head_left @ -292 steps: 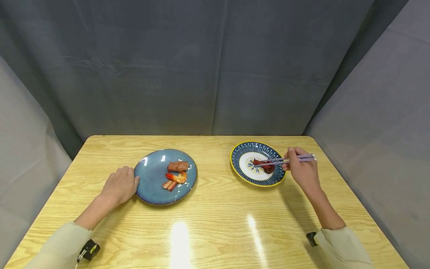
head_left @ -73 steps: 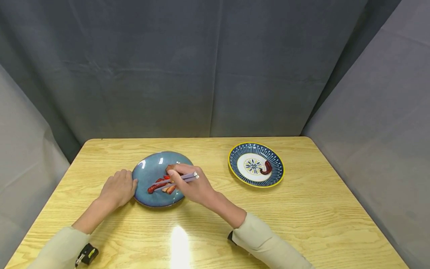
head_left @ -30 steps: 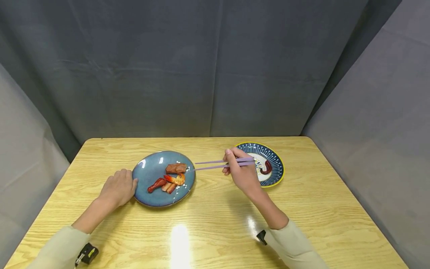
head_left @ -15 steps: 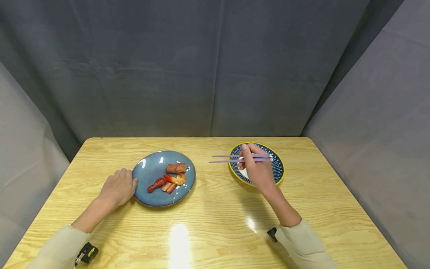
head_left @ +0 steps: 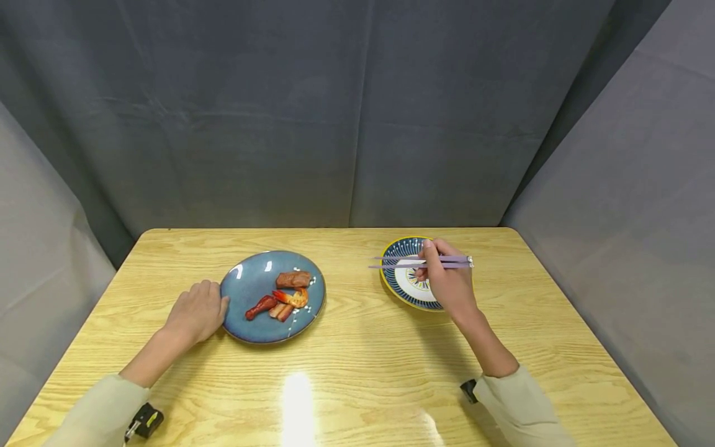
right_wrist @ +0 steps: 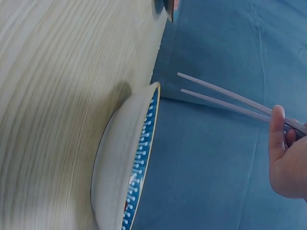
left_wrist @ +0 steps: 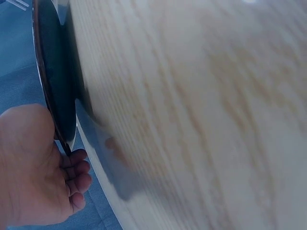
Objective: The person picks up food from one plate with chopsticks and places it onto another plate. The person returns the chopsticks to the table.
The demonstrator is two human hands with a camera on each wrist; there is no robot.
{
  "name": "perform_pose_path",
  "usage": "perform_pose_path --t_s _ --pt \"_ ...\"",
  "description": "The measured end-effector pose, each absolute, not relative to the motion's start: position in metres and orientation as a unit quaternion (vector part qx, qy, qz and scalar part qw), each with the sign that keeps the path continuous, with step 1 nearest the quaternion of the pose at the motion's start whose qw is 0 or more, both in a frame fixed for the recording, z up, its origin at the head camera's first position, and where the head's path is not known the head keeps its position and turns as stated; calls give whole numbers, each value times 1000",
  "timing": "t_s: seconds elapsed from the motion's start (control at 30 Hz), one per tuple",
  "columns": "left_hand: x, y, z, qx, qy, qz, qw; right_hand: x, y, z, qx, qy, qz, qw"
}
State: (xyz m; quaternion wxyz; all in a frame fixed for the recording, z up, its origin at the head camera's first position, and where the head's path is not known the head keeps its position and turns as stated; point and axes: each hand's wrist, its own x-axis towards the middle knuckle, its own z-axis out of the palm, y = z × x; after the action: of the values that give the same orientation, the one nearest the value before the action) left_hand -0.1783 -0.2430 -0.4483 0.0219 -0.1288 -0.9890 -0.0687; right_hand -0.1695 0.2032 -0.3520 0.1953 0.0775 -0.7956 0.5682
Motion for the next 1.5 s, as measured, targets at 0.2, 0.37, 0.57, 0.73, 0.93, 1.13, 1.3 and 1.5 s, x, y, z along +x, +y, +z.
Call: perform_pose_path --t_s 0.2,0.37,0.57,0.73,0.93,1.13,1.3,1.5 --pt "-179 -244 -449 -127 -989 -67 18 -173 223 -361 62 -803 557 202" --pt "-180 -244 -449 -127 -990 -66 15 -171 232 -361 47 -805 557 200" --pt "-179 -244 -449 -127 -990 -68 12 -172 239 -364 44 -801 560 205" --pt "-180 -244 -449 -127 -989 -67 17 -172 246 -365 47 -806 553 206" --pt "-180 -244 -448 -128 -989 -67 13 -170 256 -365 30 -815 533 224" --pt "-179 -243 -448 -127 -990 -64 14 -169 269 -368 11 -796 560 229" --pt "-179 -243 -449 -129 -989 -64 20 -168 278 -370 -12 -814 533 229" --pt "-180 -244 -449 -131 -989 -65 25 -165 287 -372 -23 -823 515 238"
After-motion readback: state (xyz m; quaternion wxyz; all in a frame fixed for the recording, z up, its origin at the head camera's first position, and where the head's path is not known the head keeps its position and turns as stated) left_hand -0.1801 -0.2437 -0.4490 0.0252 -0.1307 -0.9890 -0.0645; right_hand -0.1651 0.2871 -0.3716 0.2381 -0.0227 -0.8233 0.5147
